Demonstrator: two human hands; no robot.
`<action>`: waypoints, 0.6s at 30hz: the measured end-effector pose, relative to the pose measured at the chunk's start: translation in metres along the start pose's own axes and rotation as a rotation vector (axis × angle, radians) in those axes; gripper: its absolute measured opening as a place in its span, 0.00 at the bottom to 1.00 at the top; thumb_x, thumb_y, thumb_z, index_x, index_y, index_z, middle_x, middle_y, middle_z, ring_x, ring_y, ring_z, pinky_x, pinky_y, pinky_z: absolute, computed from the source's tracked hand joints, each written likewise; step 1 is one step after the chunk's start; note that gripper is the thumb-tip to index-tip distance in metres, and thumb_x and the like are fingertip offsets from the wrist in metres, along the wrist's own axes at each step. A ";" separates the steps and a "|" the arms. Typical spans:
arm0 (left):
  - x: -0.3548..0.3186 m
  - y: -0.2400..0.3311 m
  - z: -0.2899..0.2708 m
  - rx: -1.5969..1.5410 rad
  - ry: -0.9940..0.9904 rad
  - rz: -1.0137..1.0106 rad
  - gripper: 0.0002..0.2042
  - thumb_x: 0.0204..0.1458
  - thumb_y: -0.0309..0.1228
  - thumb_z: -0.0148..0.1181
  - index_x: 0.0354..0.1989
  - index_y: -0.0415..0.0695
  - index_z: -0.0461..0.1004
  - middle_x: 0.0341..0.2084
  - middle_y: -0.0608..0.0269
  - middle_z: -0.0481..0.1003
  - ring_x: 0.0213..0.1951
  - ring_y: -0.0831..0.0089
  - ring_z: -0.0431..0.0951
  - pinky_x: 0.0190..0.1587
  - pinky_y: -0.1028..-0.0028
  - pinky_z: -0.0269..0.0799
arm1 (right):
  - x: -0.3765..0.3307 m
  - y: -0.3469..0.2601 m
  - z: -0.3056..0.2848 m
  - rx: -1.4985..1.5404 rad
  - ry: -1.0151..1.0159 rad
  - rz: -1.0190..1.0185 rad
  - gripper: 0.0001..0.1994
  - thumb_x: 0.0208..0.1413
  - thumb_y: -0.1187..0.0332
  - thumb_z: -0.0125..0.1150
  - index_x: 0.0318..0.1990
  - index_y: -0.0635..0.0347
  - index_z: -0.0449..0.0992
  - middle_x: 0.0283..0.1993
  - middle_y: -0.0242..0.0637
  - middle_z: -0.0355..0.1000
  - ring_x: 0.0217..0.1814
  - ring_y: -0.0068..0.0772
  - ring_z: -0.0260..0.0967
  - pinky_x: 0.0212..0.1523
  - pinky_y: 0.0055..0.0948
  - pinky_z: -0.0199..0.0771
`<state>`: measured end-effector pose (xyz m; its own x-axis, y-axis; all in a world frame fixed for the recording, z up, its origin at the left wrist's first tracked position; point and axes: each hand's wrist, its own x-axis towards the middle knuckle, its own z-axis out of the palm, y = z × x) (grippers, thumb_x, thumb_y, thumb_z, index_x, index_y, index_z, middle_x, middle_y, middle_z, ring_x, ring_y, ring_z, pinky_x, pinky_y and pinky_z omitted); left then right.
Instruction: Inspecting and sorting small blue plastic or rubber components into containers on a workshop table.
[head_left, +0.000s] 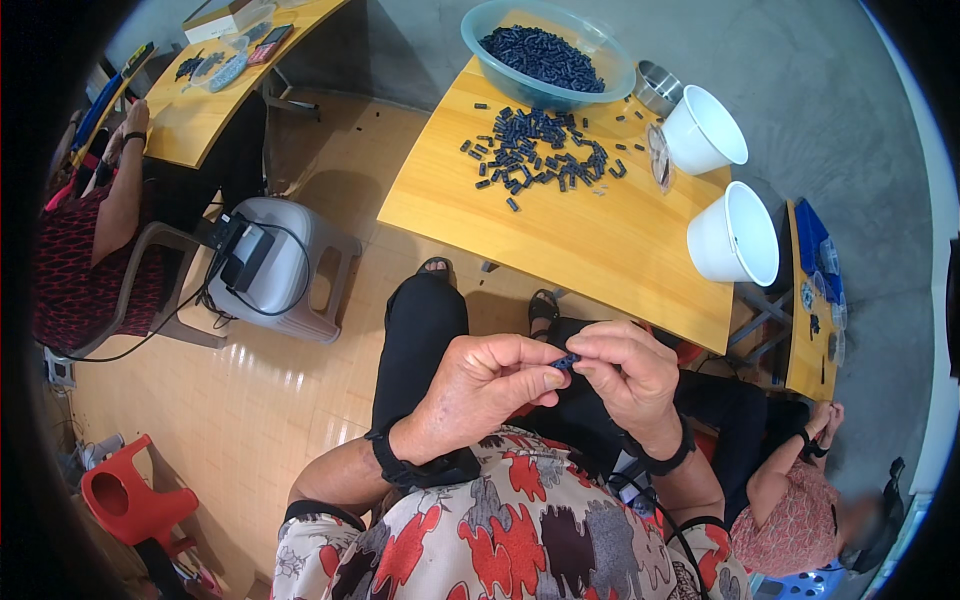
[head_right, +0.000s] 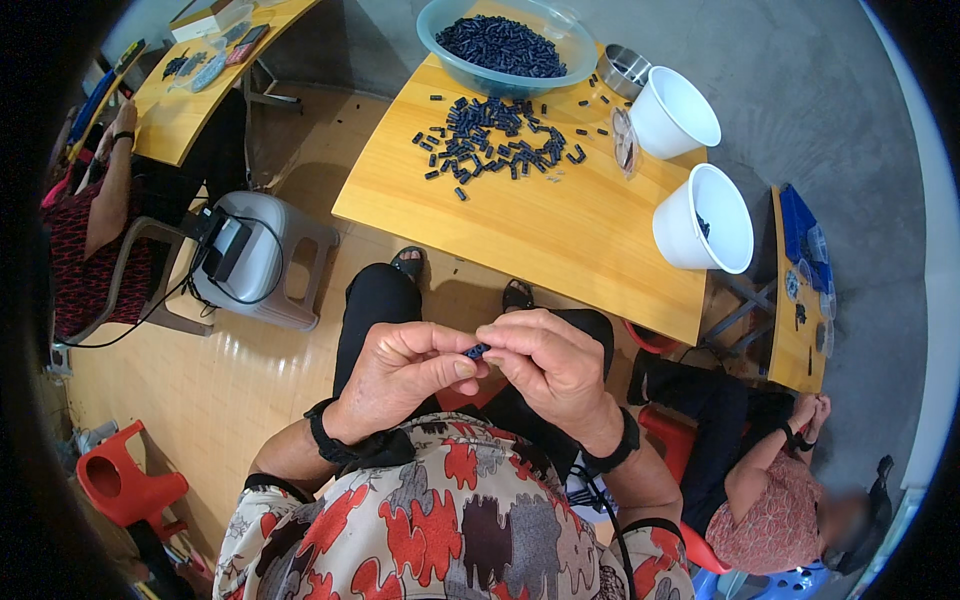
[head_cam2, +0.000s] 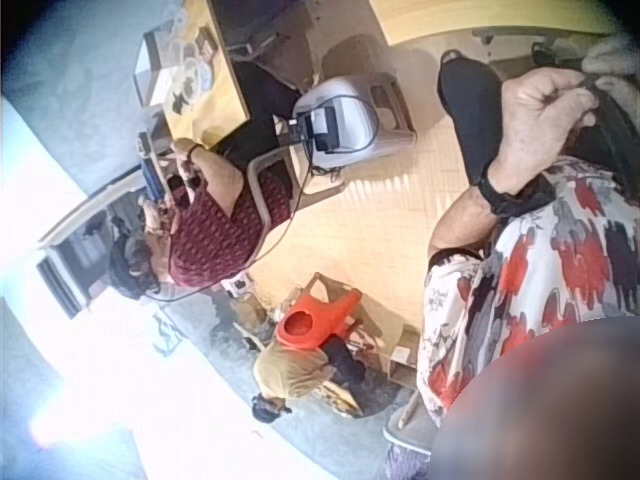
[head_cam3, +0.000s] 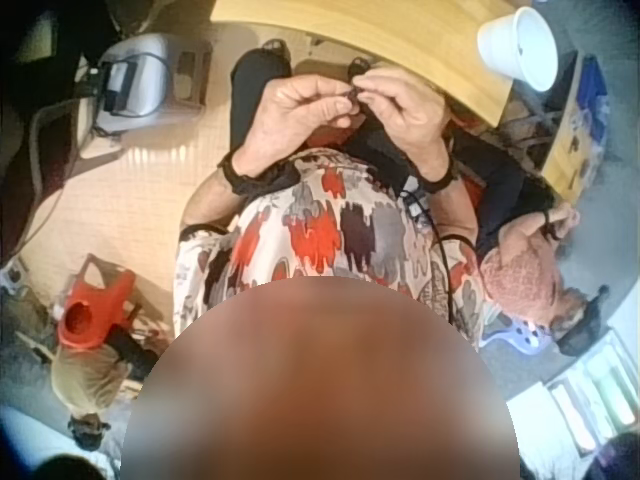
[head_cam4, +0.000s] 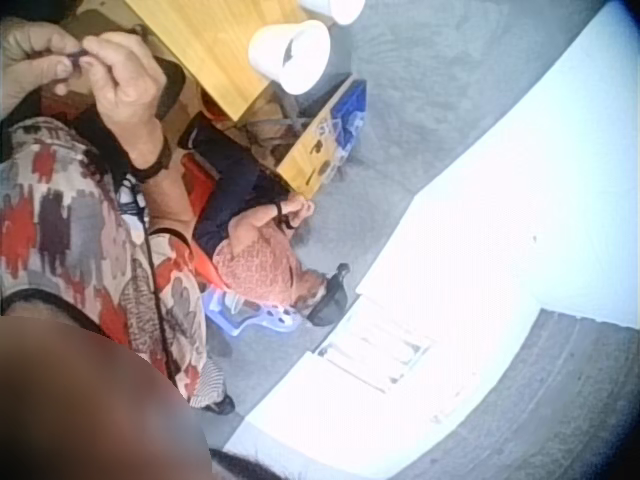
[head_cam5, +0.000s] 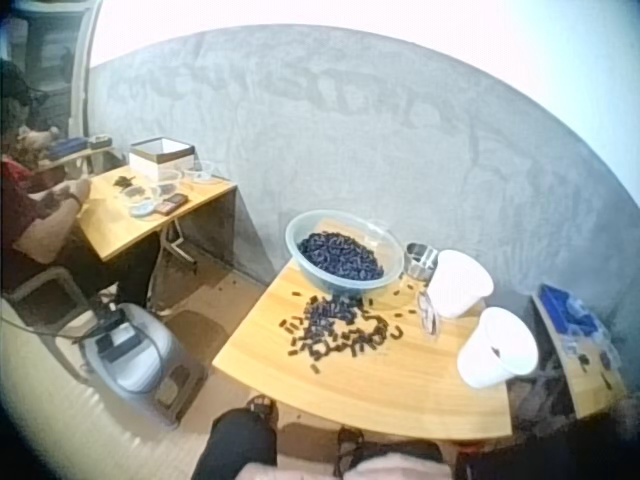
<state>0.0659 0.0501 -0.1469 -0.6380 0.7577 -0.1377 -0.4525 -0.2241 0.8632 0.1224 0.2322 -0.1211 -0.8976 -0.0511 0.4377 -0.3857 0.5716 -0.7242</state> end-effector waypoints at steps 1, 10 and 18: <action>0.000 0.000 0.000 -0.011 0.003 -0.005 0.08 0.53 0.22 0.56 0.40 0.34 0.74 0.31 0.59 0.77 0.31 0.79 0.77 0.36 0.81 0.74 | 0.000 0.000 0.001 -0.040 0.031 0.018 0.12 0.43 0.77 0.66 0.38 0.63 0.76 0.34 0.41 0.73 0.30 0.30 0.72 0.30 0.23 0.73; 0.002 -0.004 -0.003 -0.023 -0.002 0.055 0.08 0.53 0.21 0.55 0.40 0.33 0.74 0.33 0.58 0.77 0.36 0.78 0.76 0.41 0.79 0.73 | -0.003 0.000 0.015 -0.228 0.061 -0.207 0.25 0.34 0.72 0.72 0.44 0.65 0.70 0.36 0.42 0.72 0.27 0.33 0.70 0.26 0.24 0.72; 0.003 -0.004 -0.002 0.004 0.014 -0.017 0.08 0.54 0.23 0.54 0.40 0.32 0.74 0.32 0.61 0.77 0.35 0.80 0.74 0.40 0.80 0.72 | -0.009 0.006 0.026 -0.283 0.109 -0.230 0.21 0.37 0.76 0.68 0.43 0.64 0.70 0.34 0.43 0.72 0.28 0.37 0.71 0.26 0.27 0.73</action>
<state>0.0645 0.0520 -0.1513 -0.6389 0.7527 -0.1586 -0.4602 -0.2089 0.8629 0.1224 0.2147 -0.1431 -0.7609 -0.1255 0.6366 -0.4862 0.7600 -0.4312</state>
